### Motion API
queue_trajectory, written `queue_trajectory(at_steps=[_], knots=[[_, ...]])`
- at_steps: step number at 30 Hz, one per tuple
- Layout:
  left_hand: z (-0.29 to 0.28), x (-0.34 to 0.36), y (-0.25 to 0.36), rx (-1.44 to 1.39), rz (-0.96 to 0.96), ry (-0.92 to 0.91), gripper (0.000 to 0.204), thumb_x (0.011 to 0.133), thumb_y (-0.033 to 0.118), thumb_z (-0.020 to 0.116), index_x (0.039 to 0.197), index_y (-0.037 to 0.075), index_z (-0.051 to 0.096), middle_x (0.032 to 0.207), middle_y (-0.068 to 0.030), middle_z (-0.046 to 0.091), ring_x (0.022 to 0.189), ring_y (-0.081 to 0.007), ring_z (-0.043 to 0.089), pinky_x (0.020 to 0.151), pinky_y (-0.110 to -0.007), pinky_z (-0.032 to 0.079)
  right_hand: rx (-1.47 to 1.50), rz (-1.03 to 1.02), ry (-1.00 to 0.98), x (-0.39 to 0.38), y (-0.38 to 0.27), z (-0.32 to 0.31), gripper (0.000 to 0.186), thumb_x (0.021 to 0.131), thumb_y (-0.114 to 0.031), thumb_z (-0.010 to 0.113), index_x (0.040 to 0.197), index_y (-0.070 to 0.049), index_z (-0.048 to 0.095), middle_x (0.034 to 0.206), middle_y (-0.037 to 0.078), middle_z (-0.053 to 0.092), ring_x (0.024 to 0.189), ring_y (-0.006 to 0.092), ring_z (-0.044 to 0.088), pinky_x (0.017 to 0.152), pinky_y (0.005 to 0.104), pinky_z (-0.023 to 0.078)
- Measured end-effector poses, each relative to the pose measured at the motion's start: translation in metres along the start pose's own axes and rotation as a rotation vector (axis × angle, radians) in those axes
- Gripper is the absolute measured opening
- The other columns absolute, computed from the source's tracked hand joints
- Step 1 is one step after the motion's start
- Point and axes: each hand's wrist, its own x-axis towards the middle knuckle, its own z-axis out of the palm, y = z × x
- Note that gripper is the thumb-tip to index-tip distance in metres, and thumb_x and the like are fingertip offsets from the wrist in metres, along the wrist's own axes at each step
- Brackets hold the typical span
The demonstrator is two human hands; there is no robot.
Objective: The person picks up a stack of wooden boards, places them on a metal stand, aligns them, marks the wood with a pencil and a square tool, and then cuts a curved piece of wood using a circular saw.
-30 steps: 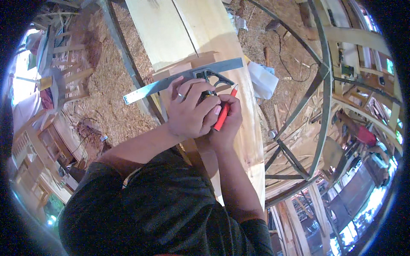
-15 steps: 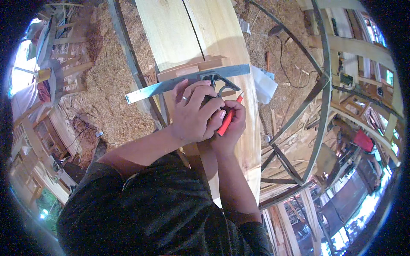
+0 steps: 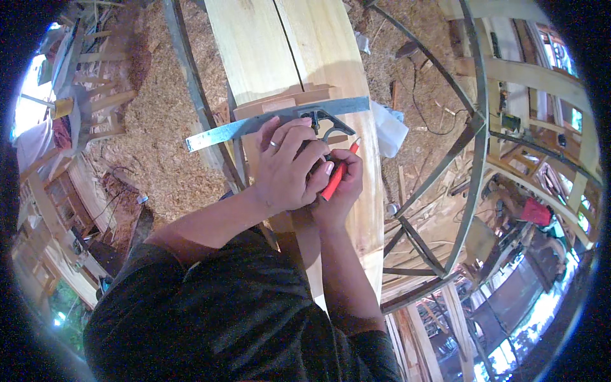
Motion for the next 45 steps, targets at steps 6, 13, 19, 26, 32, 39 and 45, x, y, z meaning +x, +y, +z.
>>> queue_trajectory(at_steps=[6, 13, 19, 26, 32, 39, 45], knots=[[-0.001, 0.001, 0.001, 0.046, 0.036, -0.046, 0.024, 0.088, 0.033, 0.066, 0.101, 0.013, 0.07, 0.111, -0.0111, 0.06, 0.122, -0.0311, 0.058, 0.112, -0.057, 0.031, 0.032, 0.002, 0.035, -0.003, -0.011, 0.002, 0.029, 0.093, -0.017, 0.07, 0.113, -0.002, 0.056, 0.099, 0.006, 0.063, 0.093, 0.015, 0.06, 0.085, 0.0311, 0.052], [-0.001, 0.002, -0.001, 0.152, 0.057, -0.099, 0.032, 0.103, 0.04, 0.052, 0.1, 0.011, 0.066, 0.11, -0.0161, 0.063, 0.116, -0.0372, 0.058, 0.11, -0.057, 0.033, 0.276, 0.048, -0.007, -0.003, -0.014, 0.01, 0.029, 0.092, -0.014, 0.074, 0.113, -0.005, 0.058, 0.097, 0.007, 0.066, 0.092, 0.014, 0.061, 0.084, 0.0318, 0.052], [-0.004, 0.014, 0.017, 0.164, 0.074, -0.144, 0.033, 0.103, 0.04, 0.053, 0.1, 0.007, 0.061, 0.112, -0.0179, 0.061, 0.118, -0.039, 0.055, 0.111, -0.057, 0.033, 0.106, 0.026, -0.093, 0.006, -0.014, -0.018, 0.038, 0.087, -0.018, 0.076, 0.116, -0.004, 0.056, 0.094, 0.008, 0.065, 0.088, 0.014, 0.059, 0.081, 0.0303, 0.05], [0.007, 0.01, 0.019, 0.25, 0.061, -0.067, 0.044, 0.082, 0.039, 0.082, 0.103, 0.009, 0.058, 0.114, -0.0128, 0.059, 0.124, -0.0332, 0.054, 0.113, -0.058, 0.032, 0.129, -0.019, -0.004, 0.006, -0.003, -0.093, 0.032, 0.111, -0.027, 0.05, 0.132, -0.003, 0.055, 0.101, 0.009, 0.07, 0.088, 0.0139, 0.062, 0.082, 0.0307, 0.052], [0.001, 0.007, 0.009, 0.254, 0.048, -0.073, 0.042, 0.078, 0.034, 0.082, 0.104, 0.011, 0.058, 0.115, -0.0133, 0.059, 0.122, -0.0353, 0.055, 0.115, -0.057, 0.031, -0.291, -0.392, -0.081, 0.046, -0.068, -0.127, 0.044, 0.11, -0.039, 0.05, 0.131, -0.002, 0.062, 0.099, 0.008, 0.069, 0.09, 0.0141, 0.062, 0.082, 0.0296, 0.051], [0.015, 0.003, 0.004, 0.279, 0.004, -0.061, 0.043, 0.073, 0.033, 0.079, 0.105, 0.011, 0.061, 0.119, -0.0127, 0.059, 0.122, -0.0349, 0.055, 0.116, -0.056, 0.03, -0.18, -0.379, -0.211, 0.075, -0.097, -0.064, 0.026, 0.105, -0.026, 0.063, 0.11, -0.001, 0.063, 0.098, 0.009, 0.067, 0.088, 0.017, 0.067, 0.077, 0.0324, 0.053], [0.016, 0.0, 0.001, 0.333, 0.01, -0.091, 0.056, 0.079, 0.042, 0.078, 0.118, 0.008, 0.058, 0.116, -0.0122, 0.06, 0.121, -0.0323, 0.056, 0.117, -0.057, 0.03, -0.106, -0.324, -0.383, 0.074, -0.115, -0.04, 0.024, 0.103, -0.025, 0.066, 0.109, -0.002, 0.061, 0.098, 0.009, 0.067, 0.083, 0.017, 0.067, 0.073, 0.0314, 0.053]])
